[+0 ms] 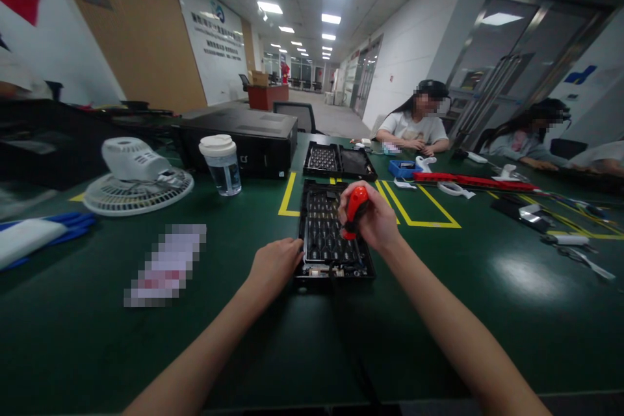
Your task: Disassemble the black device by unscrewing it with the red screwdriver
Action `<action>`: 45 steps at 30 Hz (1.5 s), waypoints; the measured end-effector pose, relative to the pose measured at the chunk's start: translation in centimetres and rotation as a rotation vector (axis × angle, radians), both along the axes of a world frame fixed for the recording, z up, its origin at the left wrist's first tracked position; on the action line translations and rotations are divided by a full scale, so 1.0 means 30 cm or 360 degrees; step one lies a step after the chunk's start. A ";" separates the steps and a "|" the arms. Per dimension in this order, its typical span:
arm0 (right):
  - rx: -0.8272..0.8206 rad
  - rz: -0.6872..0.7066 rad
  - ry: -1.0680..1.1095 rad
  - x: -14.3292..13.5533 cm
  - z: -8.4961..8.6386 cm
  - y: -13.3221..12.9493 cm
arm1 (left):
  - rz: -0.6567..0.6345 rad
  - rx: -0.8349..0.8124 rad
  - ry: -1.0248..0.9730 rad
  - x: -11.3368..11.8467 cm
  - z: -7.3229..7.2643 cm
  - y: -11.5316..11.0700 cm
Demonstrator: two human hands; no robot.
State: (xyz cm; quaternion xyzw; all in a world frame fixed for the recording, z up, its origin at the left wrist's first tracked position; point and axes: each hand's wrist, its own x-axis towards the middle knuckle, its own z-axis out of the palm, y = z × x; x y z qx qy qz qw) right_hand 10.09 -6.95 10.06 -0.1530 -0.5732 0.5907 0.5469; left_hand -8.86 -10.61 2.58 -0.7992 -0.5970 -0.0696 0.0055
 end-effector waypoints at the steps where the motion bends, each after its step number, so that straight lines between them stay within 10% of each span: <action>1: 0.0019 0.0099 -0.0037 0.012 0.001 0.013 | 0.0002 -0.0001 0.0003 0.000 0.001 0.000; 10: 0.0094 0.0926 -0.0016 0.020 0.012 0.169 | 0.0009 -0.0019 0.0007 -0.001 -0.003 0.004; 21: -0.0110 0.1372 0.0041 -0.026 -0.012 0.240 | 0.0040 -0.0060 0.0006 0.005 0.011 0.000; 45: -0.0155 0.1511 0.0119 -0.089 -0.032 0.193 | 0.0012 -0.0023 0.0004 0.002 0.010 -0.002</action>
